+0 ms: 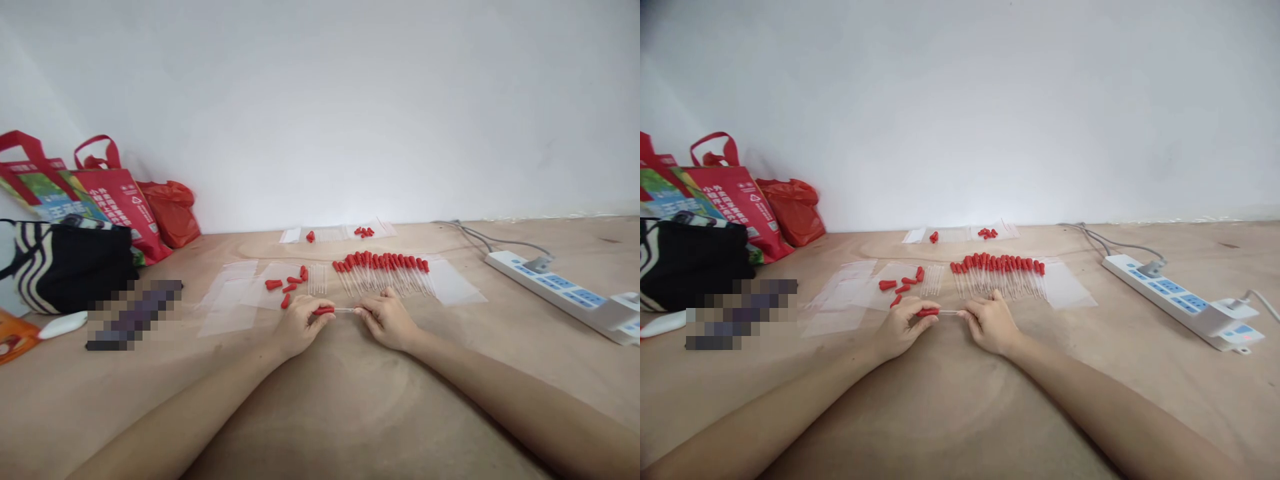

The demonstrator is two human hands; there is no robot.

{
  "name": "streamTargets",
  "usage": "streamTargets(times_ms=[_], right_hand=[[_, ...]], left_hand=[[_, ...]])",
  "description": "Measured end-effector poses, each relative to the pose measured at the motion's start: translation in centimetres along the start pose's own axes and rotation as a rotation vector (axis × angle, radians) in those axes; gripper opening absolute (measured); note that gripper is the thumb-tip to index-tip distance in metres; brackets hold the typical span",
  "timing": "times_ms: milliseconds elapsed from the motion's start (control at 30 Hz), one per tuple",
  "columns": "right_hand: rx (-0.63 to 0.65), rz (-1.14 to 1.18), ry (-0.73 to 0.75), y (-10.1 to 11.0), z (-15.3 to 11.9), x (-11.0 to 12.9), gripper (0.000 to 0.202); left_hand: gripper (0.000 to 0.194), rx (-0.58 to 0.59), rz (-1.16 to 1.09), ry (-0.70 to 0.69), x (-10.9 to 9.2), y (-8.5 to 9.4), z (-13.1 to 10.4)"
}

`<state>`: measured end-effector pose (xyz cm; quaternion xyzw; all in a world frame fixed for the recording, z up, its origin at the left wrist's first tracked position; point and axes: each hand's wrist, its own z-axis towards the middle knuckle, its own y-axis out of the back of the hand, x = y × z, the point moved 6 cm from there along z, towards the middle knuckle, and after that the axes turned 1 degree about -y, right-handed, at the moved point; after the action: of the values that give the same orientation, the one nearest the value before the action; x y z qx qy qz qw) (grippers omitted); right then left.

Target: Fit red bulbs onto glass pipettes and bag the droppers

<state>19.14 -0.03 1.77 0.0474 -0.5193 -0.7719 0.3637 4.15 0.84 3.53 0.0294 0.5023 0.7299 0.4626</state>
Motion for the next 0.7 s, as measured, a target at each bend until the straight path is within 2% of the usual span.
streamTargets(times_ms=[100,300,467,700], right_hand=[[0.008,0.028,0.003,0.0,0.0,0.0,0.026],[-0.025,0.070,0.024,0.1,-0.3,0.3,0.027],[-0.065,0.199,-0.027,0.2,-0.3,0.3,0.029],[-0.030,0.277,-0.099,0.0,-0.4,0.7,0.030]], left_hand=[[0.012,-0.014,0.003,0.026,0.3,0.1,0.0],[0.012,-0.005,0.017,-0.006,0.1,-0.2,-0.3],[0.016,-0.084,-0.009,0.005,-0.2,0.0,-0.5],[0.015,-0.103,-0.025,-0.035,-0.7,-0.2,-0.7]])
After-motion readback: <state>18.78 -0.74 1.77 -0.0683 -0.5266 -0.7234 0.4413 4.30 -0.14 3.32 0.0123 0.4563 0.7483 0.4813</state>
